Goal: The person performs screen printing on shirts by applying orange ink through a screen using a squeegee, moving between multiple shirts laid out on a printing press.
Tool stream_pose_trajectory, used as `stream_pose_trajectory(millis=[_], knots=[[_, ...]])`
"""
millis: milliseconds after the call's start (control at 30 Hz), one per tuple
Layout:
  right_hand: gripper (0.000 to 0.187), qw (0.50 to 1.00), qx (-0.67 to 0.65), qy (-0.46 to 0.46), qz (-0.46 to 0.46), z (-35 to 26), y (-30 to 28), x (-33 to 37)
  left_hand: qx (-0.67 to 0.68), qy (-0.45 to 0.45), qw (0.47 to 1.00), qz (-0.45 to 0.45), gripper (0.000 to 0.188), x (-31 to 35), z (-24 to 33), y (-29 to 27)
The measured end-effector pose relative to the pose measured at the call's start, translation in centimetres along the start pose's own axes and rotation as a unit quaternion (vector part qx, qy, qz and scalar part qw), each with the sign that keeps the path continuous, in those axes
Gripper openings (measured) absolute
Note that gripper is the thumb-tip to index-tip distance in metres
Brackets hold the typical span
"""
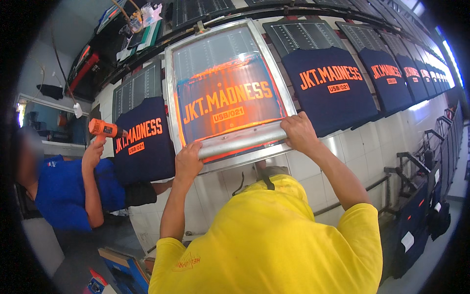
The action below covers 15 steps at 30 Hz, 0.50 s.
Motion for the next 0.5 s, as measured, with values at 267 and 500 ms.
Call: stream_pose_trajectory(millis=[267,500], knots=[[0.038,0.998,0.013,-0.029,0.05,-1.0,0.4,1.8,-0.011,0.03,0.999,0.031,0.036,1.8,0.3,1.2],[0.042,0.998,0.02,-0.045,0.03,3.1,1.5,-4.6,-0.024,0.022,0.998,0.059,0.036,-3.4,-1.8,2.0]])
Point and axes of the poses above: each hand's wrist, its own x-axis away from the middle knuckle, its own y-axis out of the palm, z = x × y, the point moved 7 cm from there along -x, towards the middle knuckle, and after that the axes turned 6 degrees about -x, right-handed, at the moved point
